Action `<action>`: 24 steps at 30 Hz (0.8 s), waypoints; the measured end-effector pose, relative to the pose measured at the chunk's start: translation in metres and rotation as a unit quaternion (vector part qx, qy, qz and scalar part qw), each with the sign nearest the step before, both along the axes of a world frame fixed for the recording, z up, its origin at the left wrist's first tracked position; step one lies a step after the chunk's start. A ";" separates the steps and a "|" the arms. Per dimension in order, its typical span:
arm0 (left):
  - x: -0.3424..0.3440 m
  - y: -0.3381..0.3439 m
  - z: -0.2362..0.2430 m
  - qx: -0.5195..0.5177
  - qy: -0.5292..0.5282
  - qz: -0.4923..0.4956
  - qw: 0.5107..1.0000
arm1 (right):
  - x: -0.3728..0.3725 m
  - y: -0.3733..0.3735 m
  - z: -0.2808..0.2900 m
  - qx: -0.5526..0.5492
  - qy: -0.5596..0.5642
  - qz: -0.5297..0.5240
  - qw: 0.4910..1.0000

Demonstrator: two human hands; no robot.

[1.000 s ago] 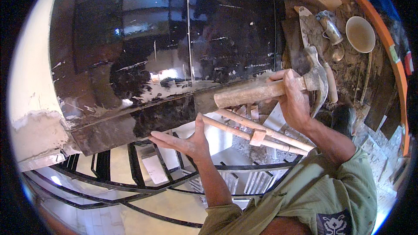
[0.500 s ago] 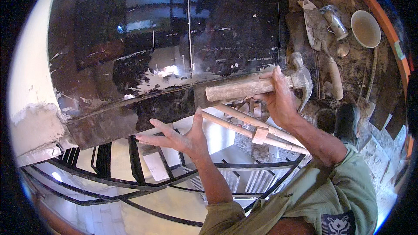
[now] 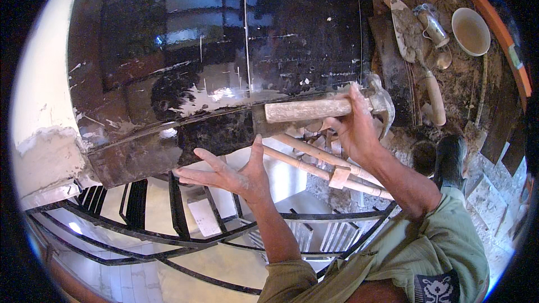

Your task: The person holds an orange level against a wall to check its alignment and then uses a hammer and a trowel to adjust the position of black tiles on a corner pillar.

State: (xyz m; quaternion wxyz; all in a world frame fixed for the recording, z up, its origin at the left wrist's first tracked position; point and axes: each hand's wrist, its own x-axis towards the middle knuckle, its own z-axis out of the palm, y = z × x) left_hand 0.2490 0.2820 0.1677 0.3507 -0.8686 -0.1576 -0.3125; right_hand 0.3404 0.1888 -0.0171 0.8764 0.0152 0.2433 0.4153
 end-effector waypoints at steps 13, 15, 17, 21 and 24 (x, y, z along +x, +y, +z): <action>-0.005 0.004 -0.001 0.000 0.007 -0.006 1.000 | 0.002 0.001 0.006 -0.003 0.031 0.013 0.999; -0.003 0.006 -0.002 -0.002 0.005 -0.034 0.999 | -0.001 0.011 0.017 -0.027 0.052 0.008 0.998; 0.001 0.005 -0.002 -0.009 0.005 -0.038 0.999 | 0.003 0.011 0.019 0.015 0.038 0.001 0.999; -0.004 0.004 0.000 -0.015 0.001 -0.018 1.000 | 0.004 0.006 0.021 0.040 0.028 0.005 0.999; -0.003 0.001 0.000 -0.024 -0.004 -0.023 0.999 | 0.004 -0.001 0.020 0.028 0.021 0.017 0.999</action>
